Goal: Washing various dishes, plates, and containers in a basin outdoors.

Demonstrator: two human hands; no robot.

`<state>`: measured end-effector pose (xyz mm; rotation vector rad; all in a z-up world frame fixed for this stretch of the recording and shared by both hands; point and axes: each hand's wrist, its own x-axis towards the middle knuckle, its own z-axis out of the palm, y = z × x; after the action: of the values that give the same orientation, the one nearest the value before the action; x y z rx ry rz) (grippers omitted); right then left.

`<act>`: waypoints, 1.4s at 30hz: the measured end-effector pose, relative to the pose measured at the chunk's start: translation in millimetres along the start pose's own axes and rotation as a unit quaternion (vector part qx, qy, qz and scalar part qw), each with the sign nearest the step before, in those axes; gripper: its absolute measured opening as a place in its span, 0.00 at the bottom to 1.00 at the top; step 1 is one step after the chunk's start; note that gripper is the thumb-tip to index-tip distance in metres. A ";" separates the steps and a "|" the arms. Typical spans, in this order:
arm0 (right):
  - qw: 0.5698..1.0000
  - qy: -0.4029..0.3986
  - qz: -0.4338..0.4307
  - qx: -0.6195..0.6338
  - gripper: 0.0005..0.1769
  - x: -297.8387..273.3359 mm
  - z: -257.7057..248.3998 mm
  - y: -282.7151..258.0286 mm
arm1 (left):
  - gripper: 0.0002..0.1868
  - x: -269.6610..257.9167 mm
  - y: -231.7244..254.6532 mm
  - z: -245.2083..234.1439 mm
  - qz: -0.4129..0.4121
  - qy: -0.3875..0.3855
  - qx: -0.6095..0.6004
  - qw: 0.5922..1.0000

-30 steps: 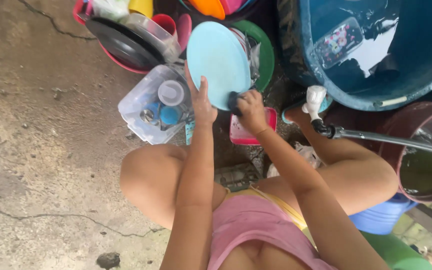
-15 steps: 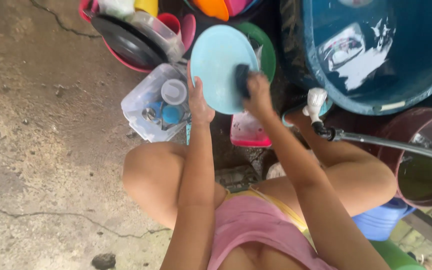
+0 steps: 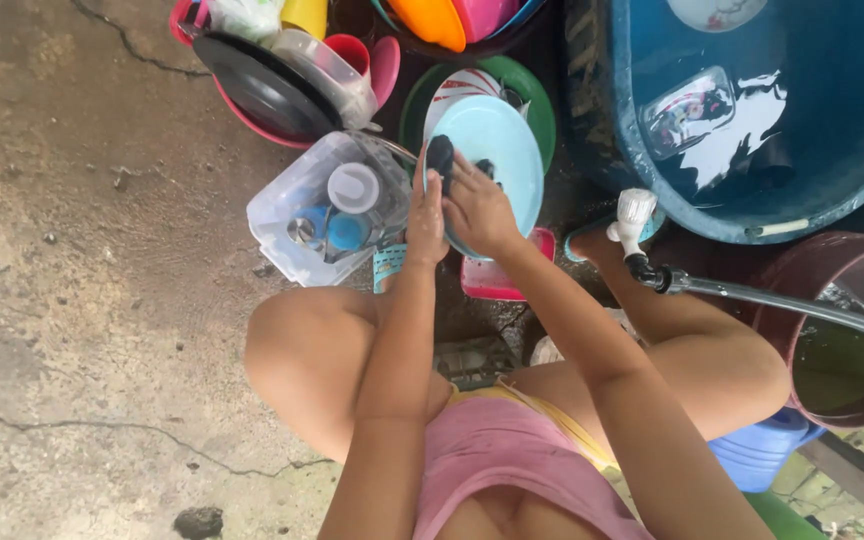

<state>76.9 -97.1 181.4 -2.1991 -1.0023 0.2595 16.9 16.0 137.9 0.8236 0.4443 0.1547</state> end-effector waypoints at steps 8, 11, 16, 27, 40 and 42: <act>0.928 0.162 0.333 0.030 0.28 -27.3 54.9 134.7 | 0.33 -13.0 10.6 27.8 0.109 -0.008 0.165 0.980; 0.885 0.174 0.413 0.122 0.29 -45.5 70.8 86.5 | 0.32 -2.3 4.7 21.3 0.123 0.024 0.078 0.989; 0.946 0.108 0.306 0.020 0.21 -63.8 47.5 -8.9 | 0.31 4.3 -2.4 7.5 0.083 0.079 0.015 0.993; 0.997 -0.008 -0.027 -0.075 0.20 -76.7 -78.6 53.4 | 0.29 43.5 -3.7 -57.2 -0.153 0.187 -0.124 0.962; 0.888 0.338 0.269 0.159 0.21 3.5 -87.7 90.8 | 0.25 -18.1 13.4 14.6 -0.126 -0.217 0.249 0.935; 0.959 0.269 0.083 -0.020 0.23 8.1 -58.4 64.7 | 0.22 -13.9 5.7 9.2 -0.097 -0.178 0.266 0.943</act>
<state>145.9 -150.9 182.1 -2.2133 -0.5251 -0.2793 8.7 9.4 152.1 1.3030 0.2202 -0.3103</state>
